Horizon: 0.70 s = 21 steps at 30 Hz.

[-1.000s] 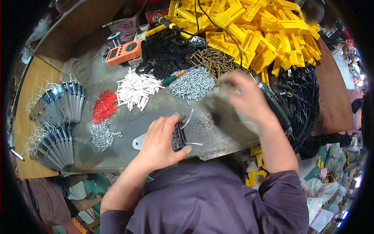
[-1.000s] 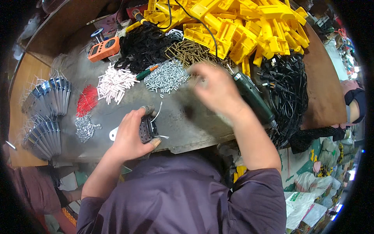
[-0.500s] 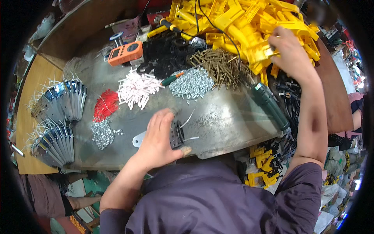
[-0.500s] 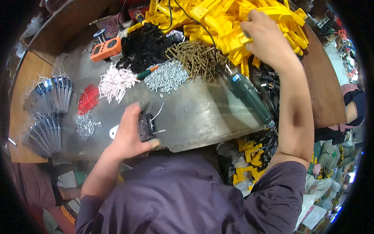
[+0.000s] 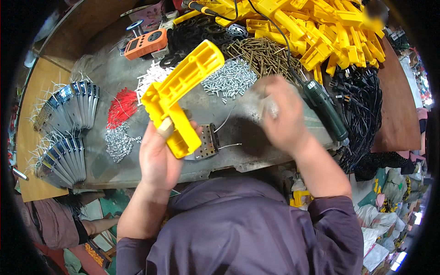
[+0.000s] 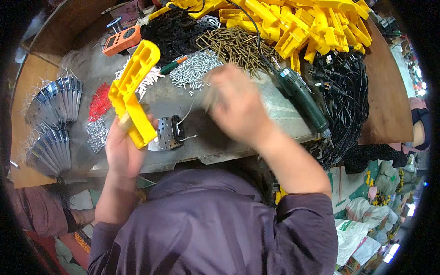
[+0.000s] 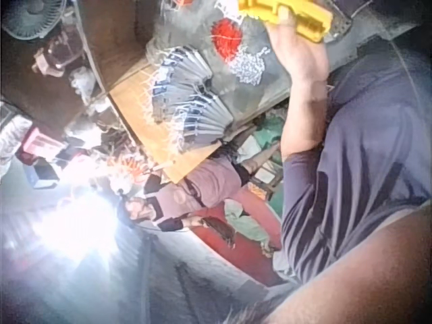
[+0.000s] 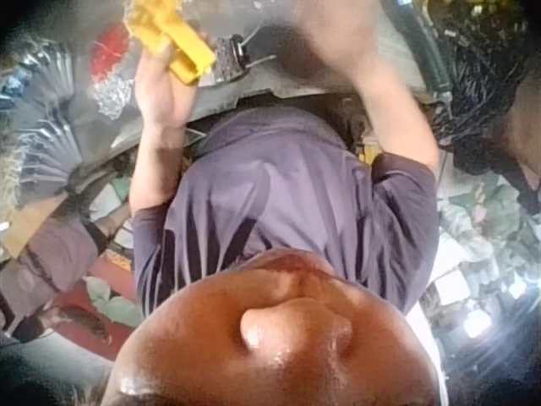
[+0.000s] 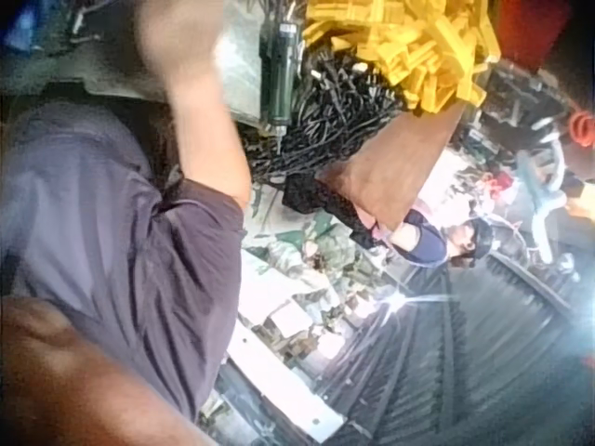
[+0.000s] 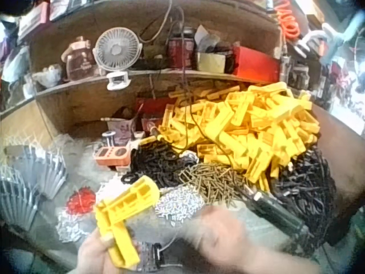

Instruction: Assembling and soldering components for a yellow plastic electronic housing.

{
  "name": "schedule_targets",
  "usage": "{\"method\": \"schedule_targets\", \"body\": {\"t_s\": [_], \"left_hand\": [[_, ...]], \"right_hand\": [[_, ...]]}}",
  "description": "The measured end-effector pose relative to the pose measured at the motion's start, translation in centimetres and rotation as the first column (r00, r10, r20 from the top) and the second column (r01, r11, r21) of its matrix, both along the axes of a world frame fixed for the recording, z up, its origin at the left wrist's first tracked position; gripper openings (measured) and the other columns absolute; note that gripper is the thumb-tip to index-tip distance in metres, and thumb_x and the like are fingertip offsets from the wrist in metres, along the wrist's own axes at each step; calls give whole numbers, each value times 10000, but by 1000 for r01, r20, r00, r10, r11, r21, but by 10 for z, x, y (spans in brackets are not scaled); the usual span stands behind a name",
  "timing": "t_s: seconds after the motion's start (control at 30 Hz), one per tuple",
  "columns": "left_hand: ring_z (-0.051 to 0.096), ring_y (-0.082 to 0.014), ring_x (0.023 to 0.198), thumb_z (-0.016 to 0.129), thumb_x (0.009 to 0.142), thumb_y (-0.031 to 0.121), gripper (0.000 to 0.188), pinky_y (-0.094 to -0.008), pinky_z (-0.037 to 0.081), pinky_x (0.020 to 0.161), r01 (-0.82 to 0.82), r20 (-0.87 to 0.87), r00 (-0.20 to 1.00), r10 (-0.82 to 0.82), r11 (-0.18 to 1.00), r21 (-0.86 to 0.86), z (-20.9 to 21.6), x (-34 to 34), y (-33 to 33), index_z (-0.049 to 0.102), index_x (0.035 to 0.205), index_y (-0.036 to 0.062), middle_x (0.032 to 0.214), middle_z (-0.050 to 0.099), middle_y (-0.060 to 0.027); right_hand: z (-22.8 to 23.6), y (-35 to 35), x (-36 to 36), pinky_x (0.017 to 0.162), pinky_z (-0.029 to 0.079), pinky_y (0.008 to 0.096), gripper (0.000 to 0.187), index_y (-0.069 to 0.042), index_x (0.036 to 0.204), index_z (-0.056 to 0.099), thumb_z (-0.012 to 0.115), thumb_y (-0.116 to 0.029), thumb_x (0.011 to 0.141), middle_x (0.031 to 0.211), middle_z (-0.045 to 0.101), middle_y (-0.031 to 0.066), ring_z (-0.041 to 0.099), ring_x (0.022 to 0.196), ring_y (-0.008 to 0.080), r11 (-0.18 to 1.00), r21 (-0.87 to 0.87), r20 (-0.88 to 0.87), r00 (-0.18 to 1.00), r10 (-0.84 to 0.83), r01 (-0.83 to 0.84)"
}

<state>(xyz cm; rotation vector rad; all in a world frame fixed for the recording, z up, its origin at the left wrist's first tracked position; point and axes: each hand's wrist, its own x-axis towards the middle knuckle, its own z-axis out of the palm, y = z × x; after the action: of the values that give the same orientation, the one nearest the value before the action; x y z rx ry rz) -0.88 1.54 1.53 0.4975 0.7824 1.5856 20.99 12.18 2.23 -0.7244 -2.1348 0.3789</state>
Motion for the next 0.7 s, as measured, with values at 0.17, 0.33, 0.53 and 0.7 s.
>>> {"method": "schedule_targets", "body": {"t_s": [0.17, 0.33, 0.53, 0.7], "left_hand": [[608, -256, 936, 496, 928, 161, 403, -406, 516, 836, 84, 0, 996, -84, 996, 10, -9, -7, -9, 381, 1300, 56, 1102, 562, -131], [603, -260, 961, 519, 902, 136, 488, -388, 508, 834, 75, -53, 995, -78, 995, -59, -6, 2, -17, 341, 1349, 57, 1197, 537, -117], [603, -251, 970, 514, 903, 125, 505, -386, 504, 842, 163, -66, 984, -167, 985, -63, -8, -3, -26, 318, 1365, 65, 1224, 523, -121], [603, -244, 968, 517, 901, 131, 513, -384, 501, 847, 238, -114, 965, -238, 971, -17, -11, -8, -31, 307, 1366, 70, 1219, 523, -125]], "right_hand": [[-28, 73, 24, 635, 506, 446, 269, -23, 966, 517, 673, -179, 813, 745, 639, 202, 627, 704, 398, 917, -15, 342, 864, -370, 399], [-28, 82, 11, 699, 497, 456, 348, -17, 1032, 494, 691, -154, 780, 780, 654, 199, 633, 759, 390, 857, -38, 393, 796, -460, 514], [-23, 80, 20, 723, 495, 375, 423, -21, 1140, 489, 674, -117, 772, 821, 665, 136, 643, 774, 284, 805, -254, 344, 828, -443, 537], [-17, 72, 24, 732, 507, 367, 244, -14, 968, 636, 668, -144, 763, 815, 680, 142, 662, 780, 295, 815, -192, 287, 825, -486, 547]]}}
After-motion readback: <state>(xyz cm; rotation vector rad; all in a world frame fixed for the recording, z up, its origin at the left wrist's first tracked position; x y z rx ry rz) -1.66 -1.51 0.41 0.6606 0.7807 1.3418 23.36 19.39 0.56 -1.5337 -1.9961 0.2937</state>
